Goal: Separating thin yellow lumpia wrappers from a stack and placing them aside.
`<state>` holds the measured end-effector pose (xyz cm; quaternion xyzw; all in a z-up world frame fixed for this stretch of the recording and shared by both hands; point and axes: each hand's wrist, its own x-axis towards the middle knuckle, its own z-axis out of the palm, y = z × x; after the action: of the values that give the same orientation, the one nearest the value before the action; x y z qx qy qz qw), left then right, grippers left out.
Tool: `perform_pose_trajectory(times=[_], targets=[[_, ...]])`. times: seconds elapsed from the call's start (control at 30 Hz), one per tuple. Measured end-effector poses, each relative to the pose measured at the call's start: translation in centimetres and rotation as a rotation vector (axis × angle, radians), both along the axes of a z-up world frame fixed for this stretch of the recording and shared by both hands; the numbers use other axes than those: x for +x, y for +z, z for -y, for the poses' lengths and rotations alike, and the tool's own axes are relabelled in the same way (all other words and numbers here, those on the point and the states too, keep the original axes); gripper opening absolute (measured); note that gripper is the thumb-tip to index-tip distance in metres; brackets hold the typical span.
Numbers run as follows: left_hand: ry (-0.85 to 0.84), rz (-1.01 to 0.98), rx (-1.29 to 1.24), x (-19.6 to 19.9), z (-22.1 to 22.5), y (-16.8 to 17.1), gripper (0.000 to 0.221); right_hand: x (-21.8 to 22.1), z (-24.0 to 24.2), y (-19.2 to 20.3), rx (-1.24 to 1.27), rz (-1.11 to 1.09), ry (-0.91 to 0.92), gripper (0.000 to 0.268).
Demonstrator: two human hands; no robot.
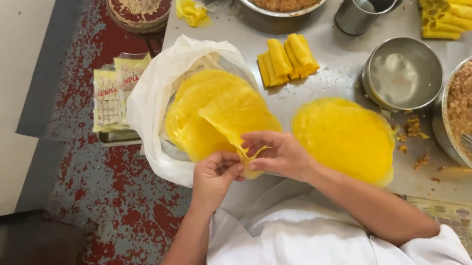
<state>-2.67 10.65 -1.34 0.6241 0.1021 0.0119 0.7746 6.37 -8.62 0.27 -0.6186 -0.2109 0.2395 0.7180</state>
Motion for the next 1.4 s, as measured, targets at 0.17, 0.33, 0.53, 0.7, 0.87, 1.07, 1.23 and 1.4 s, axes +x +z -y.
perform_pose_trajectory(times=[0.17, 0.33, 0.53, 0.7, 0.87, 1.07, 1.23, 1.4], targets=[[-0.171, -0.061, -0.051, -1.5, -1.9, 1.9, 0.031, 3.3, 0.6, -0.8, -0.182, 0.082, -0.168, 0.036], [-0.286, -0.133, 0.250, -0.4, -2.1, 5.0, 0.072, 1.8, 0.6, -0.7, -0.230, 0.249, -0.128, 0.037], [0.022, -0.035, 0.346, 1.1, -1.2, 4.6, 0.017, 2.0, 3.4, -1.1, -0.282, 0.263, 0.051, 0.035], [0.164, 0.174, 0.452, 2.1, 0.7, 3.1, 0.015, 1.2, 3.2, -3.3, -0.172, -0.028, 0.049, 0.064], [0.250, 0.086, 0.623, 3.8, -0.3, 2.5, 0.027, -0.5, 5.8, 1.4, 0.280, -0.261, -0.277, 0.019], [0.341, -0.113, 0.932, 4.6, -6.8, 5.8, 0.036, -1.2, 20.7, 6.1, 0.279, -0.171, -0.585, 0.033], [0.039, -0.374, 0.475, 7.2, -3.7, 10.7, 0.049, -4.4, 29.4, 4.3, 0.292, -0.226, -0.580, 0.038], [-0.183, 0.346, 0.728, 11.2, 4.2, 12.2, 0.022, -6.7, 35.3, 5.1, 0.119, -0.109, -0.679, 0.034]])
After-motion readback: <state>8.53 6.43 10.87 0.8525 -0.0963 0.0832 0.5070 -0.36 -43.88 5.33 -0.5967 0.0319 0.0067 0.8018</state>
